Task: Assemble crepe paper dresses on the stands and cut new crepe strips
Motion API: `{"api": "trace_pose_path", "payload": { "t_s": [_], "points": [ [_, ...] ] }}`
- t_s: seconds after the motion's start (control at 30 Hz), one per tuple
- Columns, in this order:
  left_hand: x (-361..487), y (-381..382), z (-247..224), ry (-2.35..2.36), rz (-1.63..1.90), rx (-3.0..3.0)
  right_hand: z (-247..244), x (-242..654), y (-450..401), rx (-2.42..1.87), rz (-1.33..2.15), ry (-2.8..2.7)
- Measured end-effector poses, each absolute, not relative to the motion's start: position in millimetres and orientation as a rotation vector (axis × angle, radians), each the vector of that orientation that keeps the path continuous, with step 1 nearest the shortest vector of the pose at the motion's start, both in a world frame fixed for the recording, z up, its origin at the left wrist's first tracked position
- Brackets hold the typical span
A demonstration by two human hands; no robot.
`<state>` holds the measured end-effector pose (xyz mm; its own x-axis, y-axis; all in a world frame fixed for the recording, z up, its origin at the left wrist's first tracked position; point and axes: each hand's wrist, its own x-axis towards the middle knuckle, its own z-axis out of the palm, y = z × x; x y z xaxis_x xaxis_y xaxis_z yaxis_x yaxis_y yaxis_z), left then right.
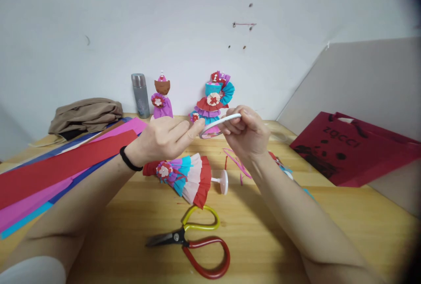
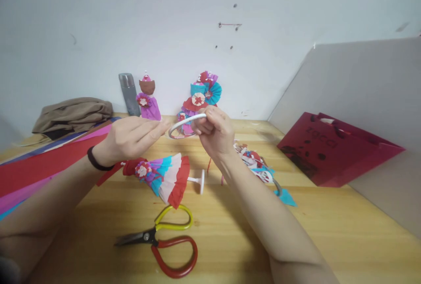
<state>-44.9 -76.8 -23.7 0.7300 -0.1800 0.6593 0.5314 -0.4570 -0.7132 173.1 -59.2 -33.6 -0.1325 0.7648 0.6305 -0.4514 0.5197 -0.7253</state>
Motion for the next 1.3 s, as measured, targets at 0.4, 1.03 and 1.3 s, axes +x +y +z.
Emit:
{"api": "trace_pose_path", "payload": {
  "t_s": [0.4, 1.03, 1.3],
  "points": [
    [-22, -80, -45, -0.566, -1.469, -2.311, -33, 178, -57, -0.313, 0.906, -1.348],
    [-13, -80, -48, -1.068, -2.49, -2.7, -44, 176, -48, -0.228, 0.814, -1.378],
    [-14, -76, -42, -1.296, -2.918, -2.741, -52, 174, -45, -0.253, 0.808, -1.405]
  ]
}}
